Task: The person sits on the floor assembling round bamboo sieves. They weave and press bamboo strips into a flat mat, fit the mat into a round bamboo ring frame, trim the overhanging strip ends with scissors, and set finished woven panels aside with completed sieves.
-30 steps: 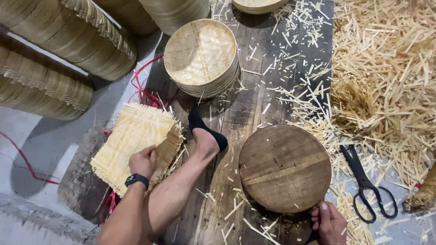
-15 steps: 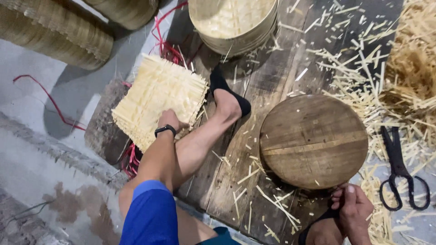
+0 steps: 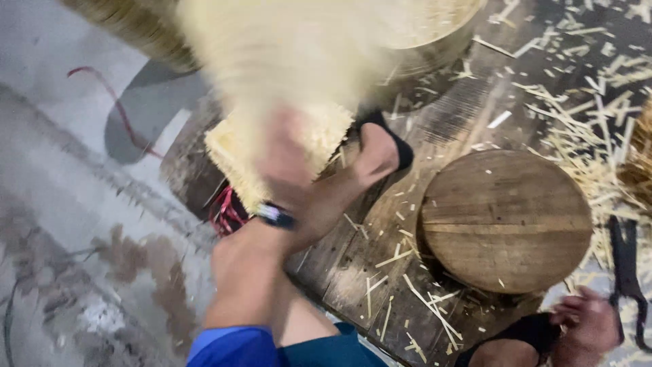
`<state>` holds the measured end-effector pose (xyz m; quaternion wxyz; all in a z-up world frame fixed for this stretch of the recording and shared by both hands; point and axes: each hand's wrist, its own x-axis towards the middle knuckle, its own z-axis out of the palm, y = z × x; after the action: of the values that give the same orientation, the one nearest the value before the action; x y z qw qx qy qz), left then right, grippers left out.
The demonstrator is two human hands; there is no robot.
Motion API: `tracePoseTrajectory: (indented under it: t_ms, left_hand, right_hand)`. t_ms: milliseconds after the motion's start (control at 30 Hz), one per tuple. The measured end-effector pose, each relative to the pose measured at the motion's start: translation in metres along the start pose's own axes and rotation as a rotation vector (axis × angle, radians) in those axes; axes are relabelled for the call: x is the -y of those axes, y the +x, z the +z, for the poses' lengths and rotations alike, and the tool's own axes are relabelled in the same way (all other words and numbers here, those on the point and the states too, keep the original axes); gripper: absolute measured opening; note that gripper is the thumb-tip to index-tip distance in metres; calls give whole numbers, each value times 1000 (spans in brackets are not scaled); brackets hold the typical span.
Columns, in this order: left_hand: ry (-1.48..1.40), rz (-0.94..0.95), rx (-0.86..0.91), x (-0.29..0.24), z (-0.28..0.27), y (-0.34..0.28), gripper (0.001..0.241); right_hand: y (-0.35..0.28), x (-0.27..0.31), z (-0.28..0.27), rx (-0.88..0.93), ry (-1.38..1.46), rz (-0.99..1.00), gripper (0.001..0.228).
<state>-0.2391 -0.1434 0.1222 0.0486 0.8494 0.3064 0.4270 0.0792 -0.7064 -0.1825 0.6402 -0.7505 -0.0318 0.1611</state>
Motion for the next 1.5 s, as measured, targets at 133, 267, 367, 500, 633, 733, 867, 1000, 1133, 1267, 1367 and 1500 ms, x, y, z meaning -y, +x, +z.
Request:
tracePoseTrajectory:
  t_ms: [133, 267, 367, 500, 633, 733, 867, 1000, 1133, 1267, 1367, 1500]
  left_hand:
    - [-351, 345, 414, -124, 58, -105, 51]
    - [-366, 635, 663, -165, 87, -166, 31]
    - [-596, 391, 996, -171, 83, -150, 33]
    - [-597, 135, 808, -135, 146, -133, 43]
    - [-493, -730, 830, -77, 210, -109, 69]
    - [-552, -901, 970, -63, 226, -106, 58]
    - [-591, -917, 932, -60, 224, -120, 49]
    - [-515, -860, 840, -113, 177, -93, 44]
    - [-584, -588, 676, -220, 99, -94, 15]
    - [-591, 83, 734, -286, 70, -149, 6]
    - [-600, 1, 479, -255, 90, -152, 13]
    - [-670, -821, 630, -170, 119, -86, 11]
  right_hand:
    - [61, -17, -39, 345, 493, 132, 47]
    - [51, 40, -15, 183, -169, 190, 34]
    - [21, 132, 40, 170, -142, 226, 33]
    - [2, 184, 74, 138, -168, 86, 39]
    - [-13, 210, 100, 7, -233, 19, 50]
    - [-23, 240, 114, -104, -523, -233, 59]
    - [-42, 270, 157, 249, -1054, -714, 53]
    - [-54, 255, 171, 429, -1202, -760, 58]
    - [-56, 236, 170, 292, -1207, -925, 58]
    - [-44, 205, 161, 299, -1071, -1045, 41]
    - [-34, 182, 149, 316, -954, -1117, 27]
    - [-53, 223, 171, 362, -1109, -956, 41]
